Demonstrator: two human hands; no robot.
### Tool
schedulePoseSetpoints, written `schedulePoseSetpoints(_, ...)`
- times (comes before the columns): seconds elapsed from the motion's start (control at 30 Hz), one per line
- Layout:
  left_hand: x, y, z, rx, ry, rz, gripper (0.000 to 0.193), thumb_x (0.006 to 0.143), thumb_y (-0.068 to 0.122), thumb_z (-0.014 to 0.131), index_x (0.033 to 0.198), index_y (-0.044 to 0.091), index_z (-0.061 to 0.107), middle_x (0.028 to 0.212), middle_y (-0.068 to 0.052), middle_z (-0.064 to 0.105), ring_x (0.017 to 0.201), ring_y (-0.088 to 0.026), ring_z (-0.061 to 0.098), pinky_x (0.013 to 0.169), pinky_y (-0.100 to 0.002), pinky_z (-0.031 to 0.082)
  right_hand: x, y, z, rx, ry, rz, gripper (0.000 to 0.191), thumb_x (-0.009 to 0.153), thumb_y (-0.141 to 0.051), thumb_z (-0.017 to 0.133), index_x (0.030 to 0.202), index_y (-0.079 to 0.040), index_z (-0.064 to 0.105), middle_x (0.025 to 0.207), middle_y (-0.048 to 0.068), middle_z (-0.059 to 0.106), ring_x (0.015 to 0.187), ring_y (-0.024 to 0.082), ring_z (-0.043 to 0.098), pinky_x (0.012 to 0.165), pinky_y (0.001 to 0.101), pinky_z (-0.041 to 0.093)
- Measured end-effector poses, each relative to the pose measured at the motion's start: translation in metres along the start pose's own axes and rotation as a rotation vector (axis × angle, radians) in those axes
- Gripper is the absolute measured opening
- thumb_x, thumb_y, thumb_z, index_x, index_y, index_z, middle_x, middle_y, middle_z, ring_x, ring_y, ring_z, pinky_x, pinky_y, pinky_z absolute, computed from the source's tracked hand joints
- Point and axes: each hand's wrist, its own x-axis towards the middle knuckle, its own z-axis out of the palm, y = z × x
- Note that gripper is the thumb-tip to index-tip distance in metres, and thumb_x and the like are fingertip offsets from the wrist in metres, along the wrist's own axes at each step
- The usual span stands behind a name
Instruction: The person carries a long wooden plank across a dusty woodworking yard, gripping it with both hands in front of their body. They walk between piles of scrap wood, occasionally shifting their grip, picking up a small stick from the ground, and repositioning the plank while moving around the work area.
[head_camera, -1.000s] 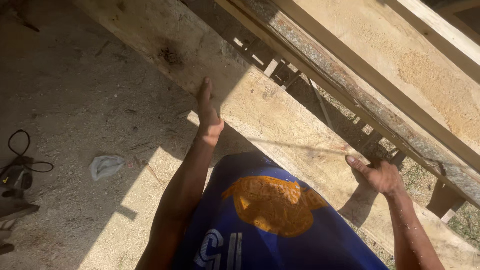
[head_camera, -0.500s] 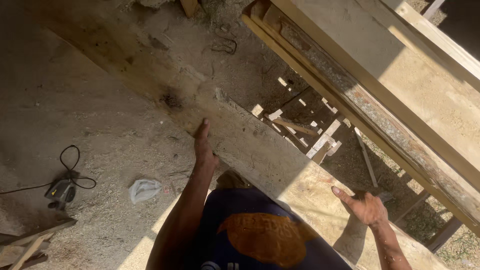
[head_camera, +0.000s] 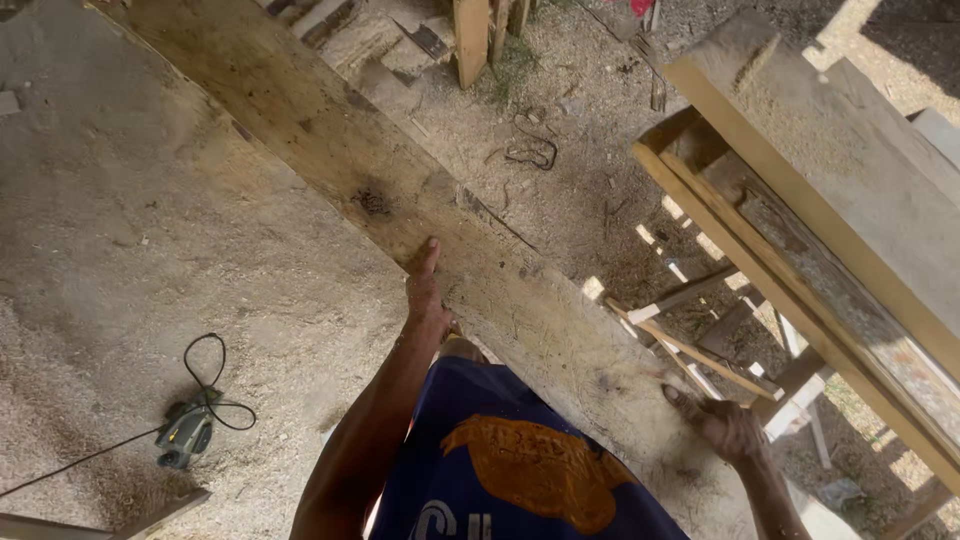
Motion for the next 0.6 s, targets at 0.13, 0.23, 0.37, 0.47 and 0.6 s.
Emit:
schedulePoseSetpoints(0.13, 0.083, 0.075, -0.012, -0.022, -0.034, 0.063, 0.069, 0.084, 0.041, 0.074, 0.145, 0.014, 0.054, 0.142, -0.011, 0.055, 0.129, -0.031, 0.056, 0.105, -0.051, 0.053, 0.073, -0.083, -0.013, 0.035, -0.224, 0.309, 0.084, 0.079, -0.096, 0.030, 0.055, -0.017, 0.044, 0.053, -0.002, 0.041, 0.047, 0.011, 0.036, 0.047, 0.0371, 0.039)
schedulePoseSetpoints(0.23, 0.136, 0.116, -0.004, 0.007, -0.015, -0.099, 0.074, 0.084, 0.046, 0.072, 0.146, 0.011, 0.051, 0.135, -0.016, 0.056, 0.123, -0.035, 0.059, 0.101, -0.055, 0.055, 0.110, -0.123, -0.024, 0.036, -0.276, 0.415, 0.087, 0.076, -0.098, 0.027, 0.054, -0.016, 0.047, 0.052, -0.004, 0.042, 0.047, 0.012, 0.040, 0.048, 0.0369, 0.041)
schedulePoseSetpoints(0.37, 0.227, 0.175, 0.036, -0.055, -0.168, 0.123, 0.082, 0.078, 0.047, 0.079, 0.146, 0.013, 0.046, 0.141, -0.014, 0.053, 0.129, -0.032, 0.057, 0.108, -0.054, 0.051, 0.206, -0.162, -0.045, -0.153, 0.002, -0.175, 0.062, 0.080, -0.098, 0.016, 0.113, -0.060, 0.052, 0.107, -0.037, 0.013, 0.031, 0.004, 0.040, 0.036, 0.0303, 0.042)
schedulePoseSetpoints(0.47, 0.287, 0.201, 0.047, 0.024, -0.021, -0.107, 0.085, 0.082, 0.054, 0.075, 0.147, 0.006, 0.049, 0.142, -0.018, 0.052, 0.129, -0.035, 0.056, 0.107, -0.057, 0.050, 0.275, -0.189, -0.055, -0.017, -0.193, 0.359, 0.089, 0.086, -0.094, 0.029, 0.054, -0.017, 0.061, 0.048, -0.005, 0.042, 0.040, 0.005, 0.036, 0.038, 0.0287, 0.036)
schedulePoseSetpoints(0.6, 0.392, 0.256, 0.070, 0.172, 0.026, -0.041, 0.083, 0.085, 0.058, 0.068, 0.153, 0.016, 0.047, 0.152, -0.006, 0.046, 0.132, -0.027, 0.047, 0.108, -0.054, 0.042, 0.380, -0.236, -0.061, -0.073, -0.032, 0.132, 0.057, 0.081, -0.092, 0.023, 0.096, -0.051, 0.059, 0.046, -0.009, 0.040, 0.030, 0.009, 0.029, 0.031, 0.0288, 0.034)
